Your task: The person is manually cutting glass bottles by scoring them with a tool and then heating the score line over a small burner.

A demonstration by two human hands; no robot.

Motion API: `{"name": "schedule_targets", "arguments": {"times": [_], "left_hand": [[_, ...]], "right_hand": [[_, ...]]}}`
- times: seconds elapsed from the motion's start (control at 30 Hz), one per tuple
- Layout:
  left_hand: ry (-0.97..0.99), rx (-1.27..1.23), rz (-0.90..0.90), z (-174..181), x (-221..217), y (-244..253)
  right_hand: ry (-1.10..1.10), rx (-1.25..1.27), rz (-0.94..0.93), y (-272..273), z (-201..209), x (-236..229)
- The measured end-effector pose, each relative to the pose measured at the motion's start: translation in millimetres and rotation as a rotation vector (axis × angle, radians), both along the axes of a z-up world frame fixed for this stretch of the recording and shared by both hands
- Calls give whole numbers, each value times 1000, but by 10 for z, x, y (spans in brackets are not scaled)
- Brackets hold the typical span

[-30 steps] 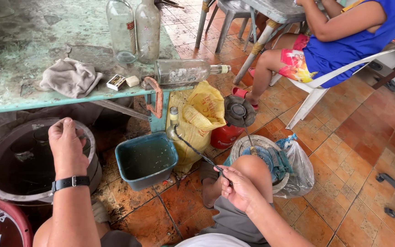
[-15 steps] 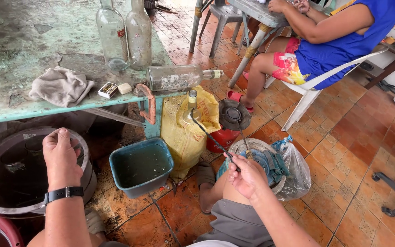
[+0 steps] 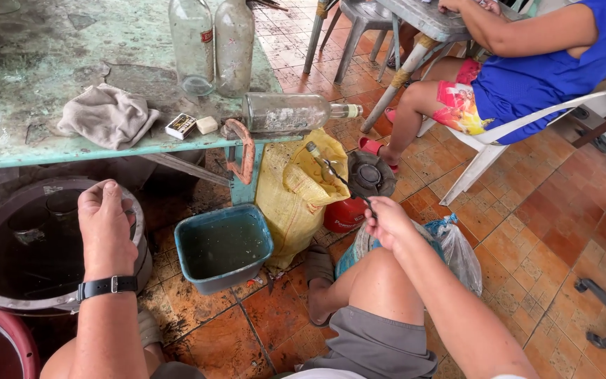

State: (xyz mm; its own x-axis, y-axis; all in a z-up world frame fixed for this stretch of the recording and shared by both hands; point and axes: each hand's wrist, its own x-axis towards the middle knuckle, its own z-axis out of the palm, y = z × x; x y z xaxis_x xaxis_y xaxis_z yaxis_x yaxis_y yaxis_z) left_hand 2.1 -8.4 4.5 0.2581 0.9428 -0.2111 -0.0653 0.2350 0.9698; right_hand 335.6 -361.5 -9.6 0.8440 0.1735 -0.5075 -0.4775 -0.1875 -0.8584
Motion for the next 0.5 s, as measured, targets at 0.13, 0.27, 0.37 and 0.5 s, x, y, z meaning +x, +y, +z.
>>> {"name": "schedule_targets", "arguments": {"times": [0.13,0.27,0.37,0.5], "left_hand": [[11,-1,6,65,-8,-25],[12,13,-2,82,-54,-44],[19,9,5,133,-80,-56],[18,12,9,95,-85,-27]], "right_hand": [[-266,-379,301,522,181,-270],[-805,-827,731,772,38,-394],[-914,-866,686,759,-18,-401],[-836,-853,703,592,46,-419]]}}
